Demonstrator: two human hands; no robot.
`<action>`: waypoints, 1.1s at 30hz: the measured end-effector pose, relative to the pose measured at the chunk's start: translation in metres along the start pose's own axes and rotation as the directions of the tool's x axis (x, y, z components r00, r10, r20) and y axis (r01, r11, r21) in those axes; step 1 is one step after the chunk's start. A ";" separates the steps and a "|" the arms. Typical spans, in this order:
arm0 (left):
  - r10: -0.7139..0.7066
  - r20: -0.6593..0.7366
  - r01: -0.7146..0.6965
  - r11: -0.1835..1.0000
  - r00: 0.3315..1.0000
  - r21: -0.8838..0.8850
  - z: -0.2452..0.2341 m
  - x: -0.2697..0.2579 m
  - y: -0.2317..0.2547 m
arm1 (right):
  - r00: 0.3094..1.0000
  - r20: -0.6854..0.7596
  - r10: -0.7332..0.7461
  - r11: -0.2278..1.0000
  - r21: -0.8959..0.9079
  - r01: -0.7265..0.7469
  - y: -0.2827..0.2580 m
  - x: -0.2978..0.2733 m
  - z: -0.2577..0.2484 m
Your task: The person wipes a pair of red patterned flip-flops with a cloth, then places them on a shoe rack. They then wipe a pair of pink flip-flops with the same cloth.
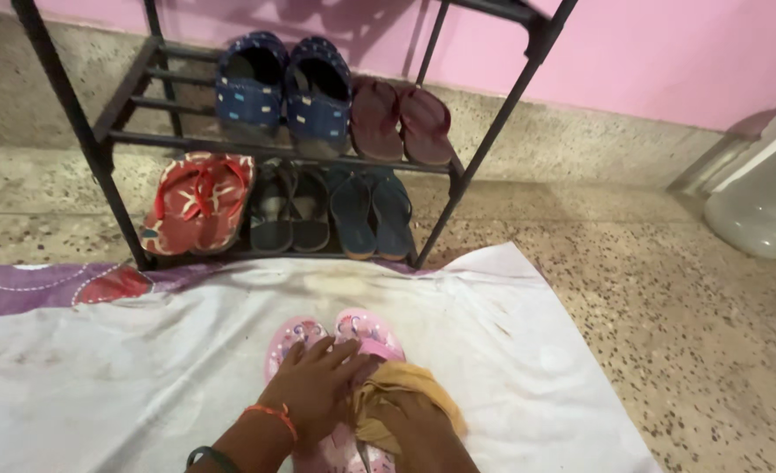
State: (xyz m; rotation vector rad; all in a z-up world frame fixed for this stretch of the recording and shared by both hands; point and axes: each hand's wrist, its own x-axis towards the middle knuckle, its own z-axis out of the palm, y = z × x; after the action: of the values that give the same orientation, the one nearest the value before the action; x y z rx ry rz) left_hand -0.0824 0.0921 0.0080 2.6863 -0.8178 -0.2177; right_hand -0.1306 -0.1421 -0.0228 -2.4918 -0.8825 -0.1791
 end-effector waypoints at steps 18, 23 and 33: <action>0.026 -0.081 -0.025 1.000 0.996 0.019 0.015 -0.008 -0.002 | 0.673 0.710 0.207 0.912 0.110 -0.396 -0.023 0.016 -0.091; 0.057 -0.082 -0.054 0.998 0.995 0.037 0.016 -0.008 -0.005 | 0.995 0.014 0.096 0.948 0.303 -0.096 -0.015 0.049 -0.073; 0.052 -0.165 -0.052 0.999 0.985 0.007 0.019 -0.009 -0.004 | 0.901 0.416 0.127 0.952 0.204 -0.228 -0.014 -0.019 -0.044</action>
State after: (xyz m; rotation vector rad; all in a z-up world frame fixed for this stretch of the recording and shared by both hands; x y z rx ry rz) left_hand -0.0927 0.0951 -0.0107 2.6390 -0.8356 0.0193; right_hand -0.1521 -0.1647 0.0157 -2.3871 -0.7641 0.4926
